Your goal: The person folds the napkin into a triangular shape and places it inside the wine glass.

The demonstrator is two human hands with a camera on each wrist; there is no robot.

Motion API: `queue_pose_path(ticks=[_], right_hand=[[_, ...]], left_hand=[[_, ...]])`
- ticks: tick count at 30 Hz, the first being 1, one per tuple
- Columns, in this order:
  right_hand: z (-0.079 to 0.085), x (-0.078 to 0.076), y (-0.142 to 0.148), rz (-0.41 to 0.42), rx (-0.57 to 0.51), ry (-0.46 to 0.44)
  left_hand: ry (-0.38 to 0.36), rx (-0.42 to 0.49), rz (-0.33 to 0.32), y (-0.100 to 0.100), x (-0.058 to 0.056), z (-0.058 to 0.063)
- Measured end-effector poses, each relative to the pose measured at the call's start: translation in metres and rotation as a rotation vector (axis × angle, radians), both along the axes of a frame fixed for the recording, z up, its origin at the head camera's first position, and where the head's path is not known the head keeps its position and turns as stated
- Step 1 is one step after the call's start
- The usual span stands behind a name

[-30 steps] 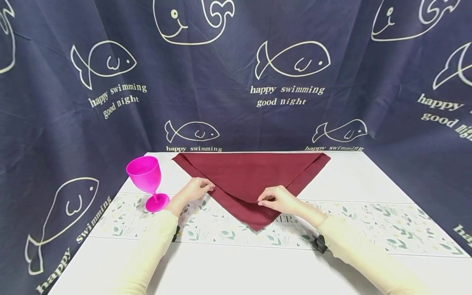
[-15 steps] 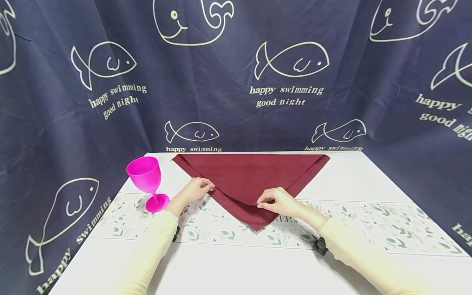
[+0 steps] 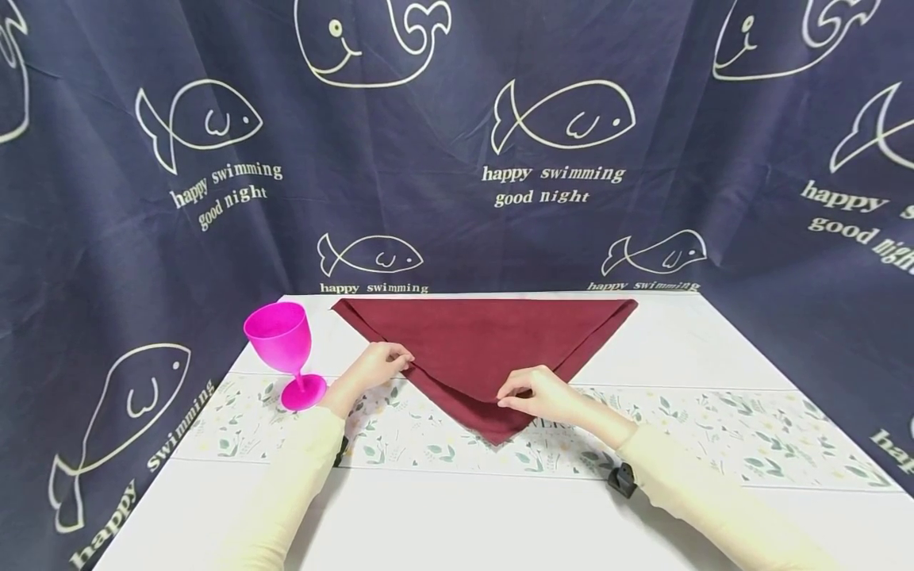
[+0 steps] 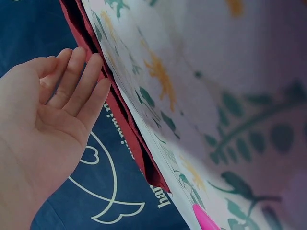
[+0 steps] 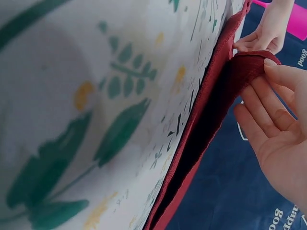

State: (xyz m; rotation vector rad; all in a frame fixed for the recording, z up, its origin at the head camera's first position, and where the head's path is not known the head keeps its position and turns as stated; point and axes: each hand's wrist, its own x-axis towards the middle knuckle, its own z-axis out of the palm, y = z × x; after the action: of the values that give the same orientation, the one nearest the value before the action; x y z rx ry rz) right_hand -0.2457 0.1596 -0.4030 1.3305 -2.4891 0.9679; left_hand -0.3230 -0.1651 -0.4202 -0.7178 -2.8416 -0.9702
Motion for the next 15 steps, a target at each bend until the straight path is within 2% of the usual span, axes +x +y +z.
queue_pose_path(ticks=[6,15], right_hand=[[0.0032,0.0039,0.0000,-0.014,0.012,-0.036],[0.0008,0.0060,0.0003,-0.003,0.024,-0.027]], left_hand=[[-0.017,0.010,-0.009,-0.0006,0.0004,0.0022],[-0.038,0.019,0.000,0.0001,0.0024,0.0036]])
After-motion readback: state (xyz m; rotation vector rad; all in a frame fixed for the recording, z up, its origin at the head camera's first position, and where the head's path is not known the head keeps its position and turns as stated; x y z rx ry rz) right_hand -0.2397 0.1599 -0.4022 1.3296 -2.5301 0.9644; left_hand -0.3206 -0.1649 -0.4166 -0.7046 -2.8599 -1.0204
